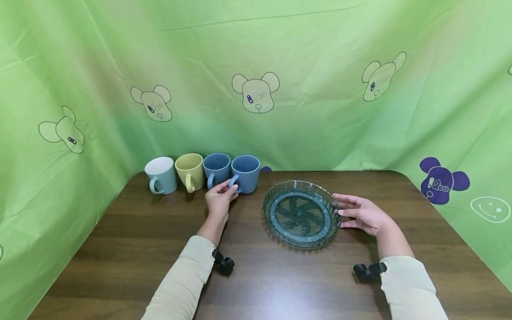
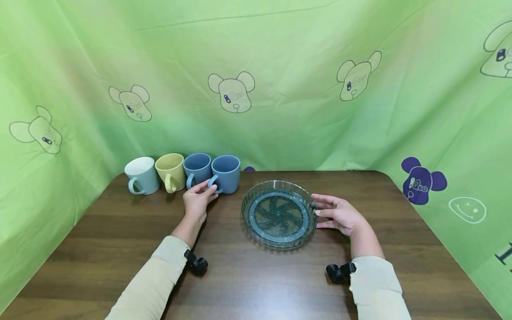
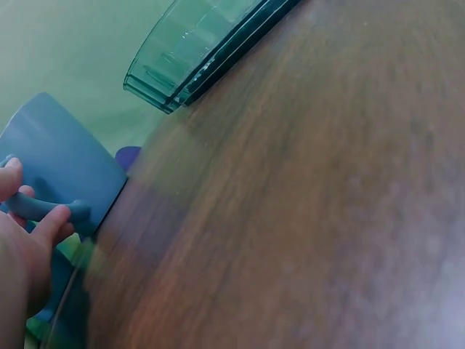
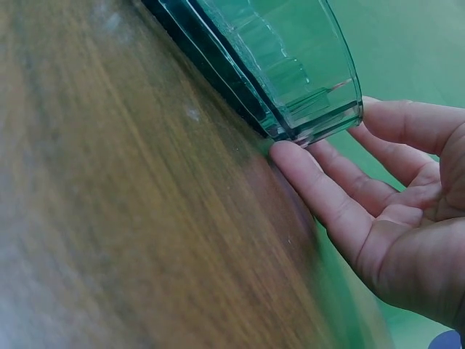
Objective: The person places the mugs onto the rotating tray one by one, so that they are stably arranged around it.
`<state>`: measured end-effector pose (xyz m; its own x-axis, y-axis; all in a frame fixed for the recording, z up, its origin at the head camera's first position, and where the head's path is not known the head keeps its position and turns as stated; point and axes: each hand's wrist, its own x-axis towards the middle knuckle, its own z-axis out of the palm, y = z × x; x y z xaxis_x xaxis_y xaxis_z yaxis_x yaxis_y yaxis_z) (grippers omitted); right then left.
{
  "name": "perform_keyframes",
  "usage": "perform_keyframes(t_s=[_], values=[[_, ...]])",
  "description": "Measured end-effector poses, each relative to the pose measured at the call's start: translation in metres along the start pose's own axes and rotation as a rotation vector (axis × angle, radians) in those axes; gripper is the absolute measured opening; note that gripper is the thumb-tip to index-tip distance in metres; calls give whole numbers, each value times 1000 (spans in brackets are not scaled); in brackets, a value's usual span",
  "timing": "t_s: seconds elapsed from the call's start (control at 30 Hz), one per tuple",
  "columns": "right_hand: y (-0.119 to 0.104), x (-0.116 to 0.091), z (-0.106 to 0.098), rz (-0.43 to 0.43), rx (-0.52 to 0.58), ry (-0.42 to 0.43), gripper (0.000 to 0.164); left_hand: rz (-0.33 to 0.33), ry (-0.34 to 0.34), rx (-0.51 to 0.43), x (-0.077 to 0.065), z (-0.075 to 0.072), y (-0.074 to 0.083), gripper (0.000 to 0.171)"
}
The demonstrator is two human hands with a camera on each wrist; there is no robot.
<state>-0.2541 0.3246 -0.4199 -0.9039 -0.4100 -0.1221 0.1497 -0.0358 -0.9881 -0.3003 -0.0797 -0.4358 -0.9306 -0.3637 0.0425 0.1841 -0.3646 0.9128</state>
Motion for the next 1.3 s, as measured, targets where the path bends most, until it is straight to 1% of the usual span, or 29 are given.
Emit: perform_keyframes(t_s=[0.2, 0.43, 0.73, 1.0, 1.17, 1.3], values=[[1, 0, 2, 13, -24, 26, 46, 2, -11, -2, -3, -5, 1, 32], [4, -2, 2, 14, -8, 13, 46, -1, -31, -35, -8, -7, 3, 33], [2, -3, 1, 6, -11, 22, 47, 8, -65, -33, -11, -3, 10, 33], [2, -2, 0, -23, 7, -14, 47, -11, -100, -19, -13, 1, 18, 32], [1, -2, 2, -9, 16, 1, 46, -9, -110, -12, -14, 3, 20, 32], [0, -3, 3, -11, 18, -5, 46, -8, -113, -5, -15, 4, 22, 32]])
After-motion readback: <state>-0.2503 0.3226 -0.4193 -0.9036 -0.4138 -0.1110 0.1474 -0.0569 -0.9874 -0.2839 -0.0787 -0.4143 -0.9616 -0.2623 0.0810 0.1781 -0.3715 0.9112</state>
